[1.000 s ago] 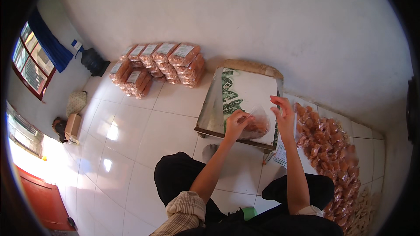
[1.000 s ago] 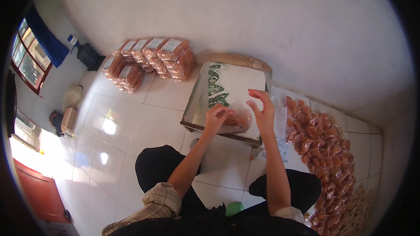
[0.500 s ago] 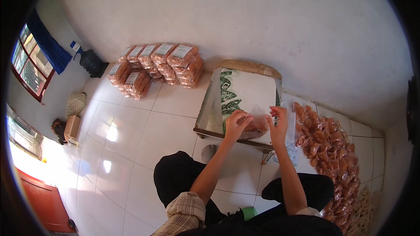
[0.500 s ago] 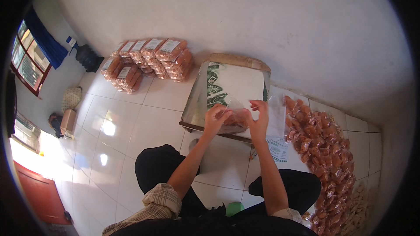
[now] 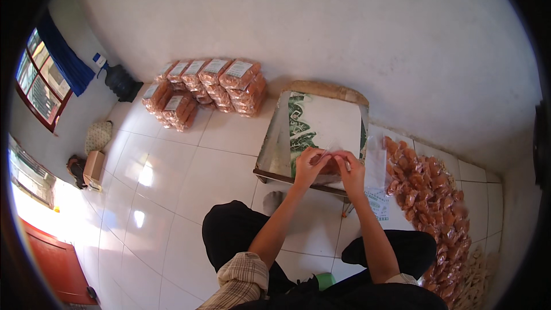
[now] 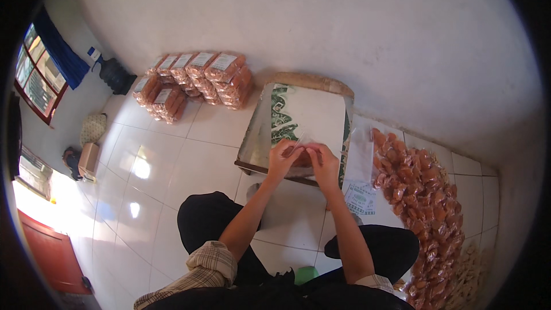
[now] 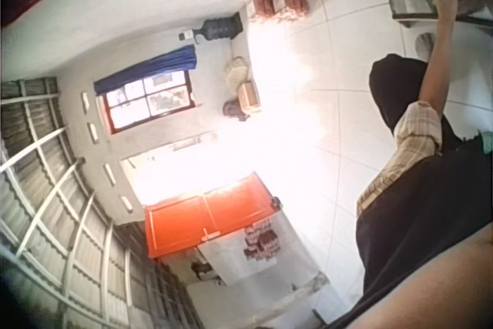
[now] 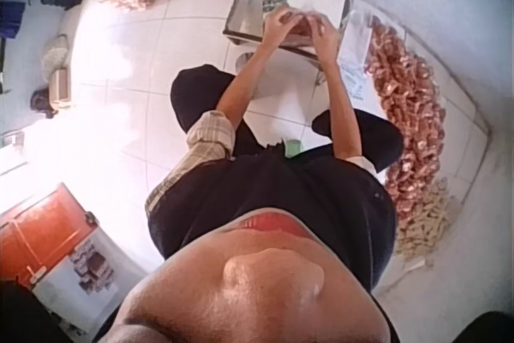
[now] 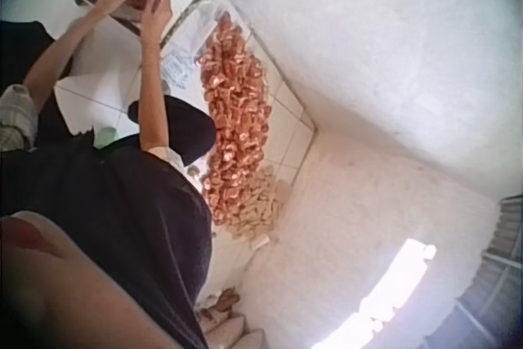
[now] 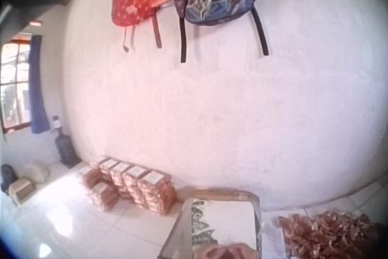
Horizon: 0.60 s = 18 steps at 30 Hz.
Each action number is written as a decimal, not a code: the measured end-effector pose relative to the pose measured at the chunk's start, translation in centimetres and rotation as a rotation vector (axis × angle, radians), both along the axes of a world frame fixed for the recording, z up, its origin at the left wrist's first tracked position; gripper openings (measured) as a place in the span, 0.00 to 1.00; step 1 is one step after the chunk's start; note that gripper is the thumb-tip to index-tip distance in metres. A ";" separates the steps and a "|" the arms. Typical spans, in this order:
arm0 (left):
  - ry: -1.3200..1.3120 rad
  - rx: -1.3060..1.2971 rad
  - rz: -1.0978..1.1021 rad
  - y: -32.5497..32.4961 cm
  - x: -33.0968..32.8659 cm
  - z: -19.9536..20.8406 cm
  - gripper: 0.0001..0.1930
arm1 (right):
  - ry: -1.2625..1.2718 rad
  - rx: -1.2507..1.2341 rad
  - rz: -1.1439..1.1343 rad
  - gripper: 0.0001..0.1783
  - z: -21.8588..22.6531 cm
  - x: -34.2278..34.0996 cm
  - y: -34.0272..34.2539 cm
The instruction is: The person places a paper label inside a clear plastic bag containing tempeh, سپس folds the top of the bag over by hand.
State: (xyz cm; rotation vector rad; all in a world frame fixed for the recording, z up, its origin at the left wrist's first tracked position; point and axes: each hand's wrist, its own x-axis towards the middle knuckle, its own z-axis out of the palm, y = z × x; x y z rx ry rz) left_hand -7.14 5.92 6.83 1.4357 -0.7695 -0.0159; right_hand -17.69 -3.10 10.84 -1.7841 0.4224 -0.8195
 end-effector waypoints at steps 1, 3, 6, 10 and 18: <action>0.002 -0.001 0.005 0.2 0.1 -0.1 0.06 | 0.006 0.105 0.021 0.10 0.5 0.1 0.2; 0.015 -0.015 -0.003 -0.3 -0.4 0.1 0.05 | -0.101 0.052 -0.054 0.13 -0.2 -0.2 -1.8; 0.048 -0.010 -0.020 -0.1 -0.5 -0.1 0.05 | -0.073 -0.446 -0.076 0.17 0.6 -0.1 -3.7; 0.023 0.001 -0.015 -0.3 -0.5 -0.4 0.05 | 0.049 -0.497 0.017 0.14 0.4 0.5 -4.5; -0.016 0.082 0.017 -0.1 -0.4 -0.5 0.05 | 0.019 -0.192 0.116 0.06 1.3 1.5 -4.4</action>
